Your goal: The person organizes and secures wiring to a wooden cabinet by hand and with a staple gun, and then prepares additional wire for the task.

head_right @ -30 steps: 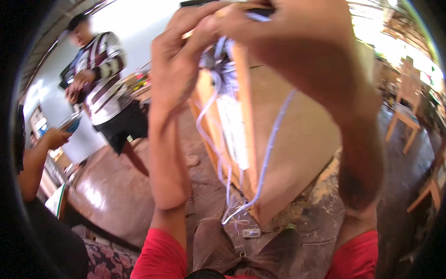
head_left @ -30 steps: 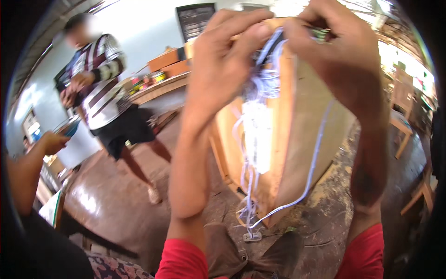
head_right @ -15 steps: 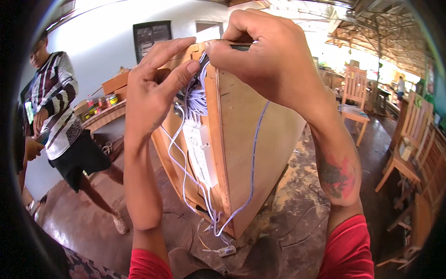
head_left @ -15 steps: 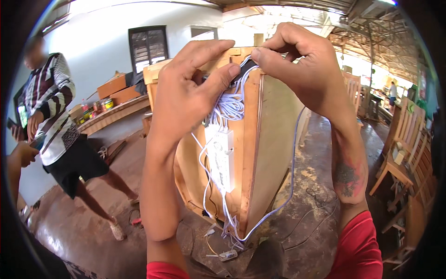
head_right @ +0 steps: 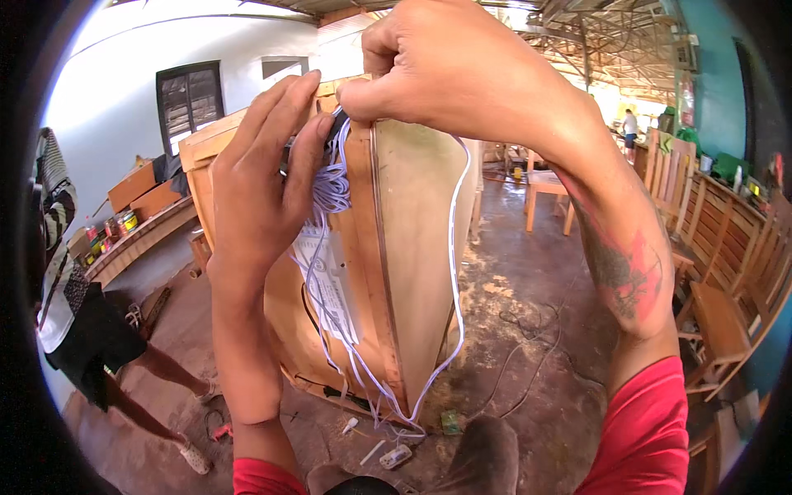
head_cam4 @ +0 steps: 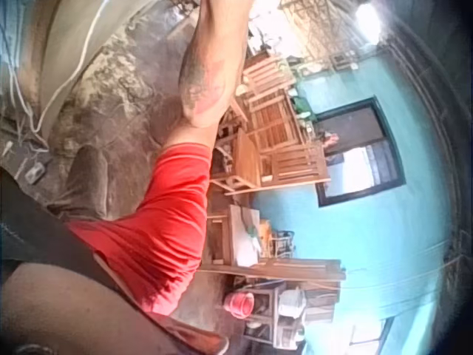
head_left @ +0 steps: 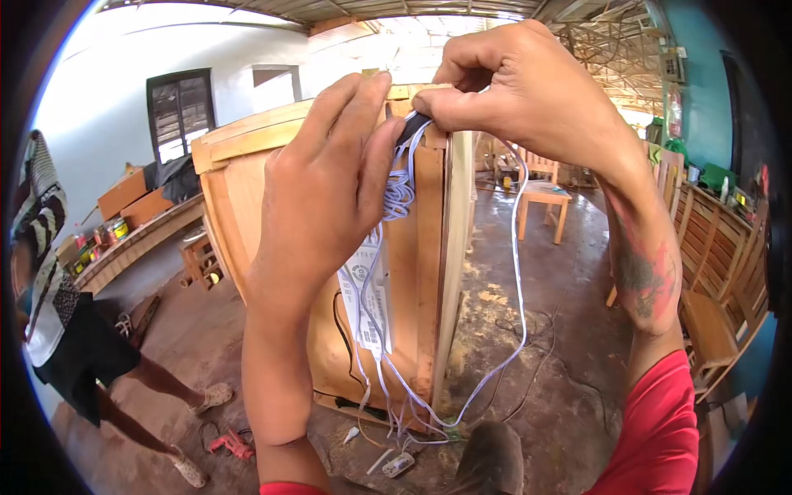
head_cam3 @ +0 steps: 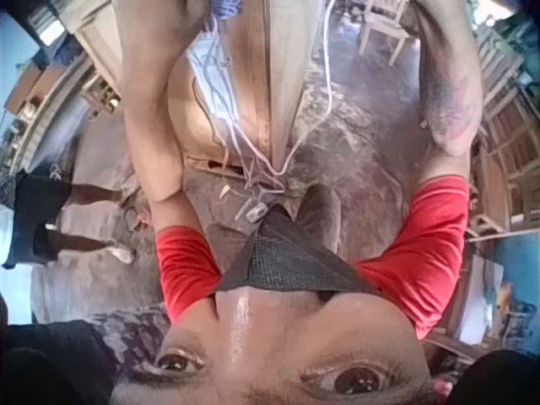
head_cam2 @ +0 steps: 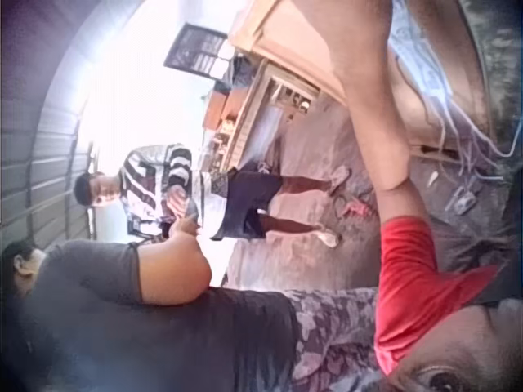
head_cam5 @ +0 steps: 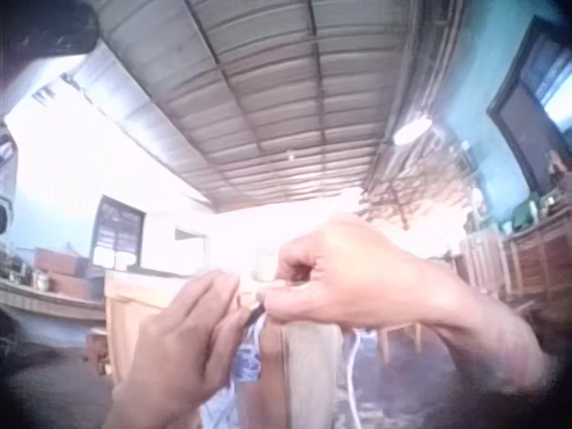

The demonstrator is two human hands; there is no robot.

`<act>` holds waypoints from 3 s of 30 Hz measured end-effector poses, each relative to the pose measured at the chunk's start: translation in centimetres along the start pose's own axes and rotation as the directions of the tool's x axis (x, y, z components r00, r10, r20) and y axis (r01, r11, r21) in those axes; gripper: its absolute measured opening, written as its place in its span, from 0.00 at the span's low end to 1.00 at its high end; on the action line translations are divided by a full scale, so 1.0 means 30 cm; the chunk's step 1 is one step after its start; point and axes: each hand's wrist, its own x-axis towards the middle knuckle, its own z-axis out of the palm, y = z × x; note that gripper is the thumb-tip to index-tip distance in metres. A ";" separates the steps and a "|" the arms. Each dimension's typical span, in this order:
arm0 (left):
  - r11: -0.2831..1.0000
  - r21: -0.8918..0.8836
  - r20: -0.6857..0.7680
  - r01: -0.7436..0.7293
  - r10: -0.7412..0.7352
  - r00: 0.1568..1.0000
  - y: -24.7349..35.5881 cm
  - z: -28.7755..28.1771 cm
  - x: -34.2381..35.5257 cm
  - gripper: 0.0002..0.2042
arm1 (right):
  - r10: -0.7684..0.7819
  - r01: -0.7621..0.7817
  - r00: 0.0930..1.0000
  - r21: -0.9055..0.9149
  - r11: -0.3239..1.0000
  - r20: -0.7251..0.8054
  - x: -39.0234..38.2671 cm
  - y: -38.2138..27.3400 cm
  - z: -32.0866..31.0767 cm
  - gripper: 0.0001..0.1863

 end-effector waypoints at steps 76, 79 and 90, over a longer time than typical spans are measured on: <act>0.972 -0.232 0.082 -0.027 0.048 0.996 -0.098 -0.044 -0.006 0.22 | -0.571 0.459 0.799 -0.422 0.782 -0.189 -0.072 0.053 0.212 0.16; 0.979 -0.191 0.013 -0.070 0.073 0.997 -0.102 -0.033 -0.013 0.21 | -0.560 0.446 0.809 -0.432 0.784 -0.181 -0.066 0.040 0.221 0.15; 0.978 -0.200 -0.014 -0.061 0.059 0.998 -0.087 -0.029 -0.013 0.22 | -0.588 0.441 0.778 -0.472 0.763 -0.223 -0.051 0.048 0.238 0.12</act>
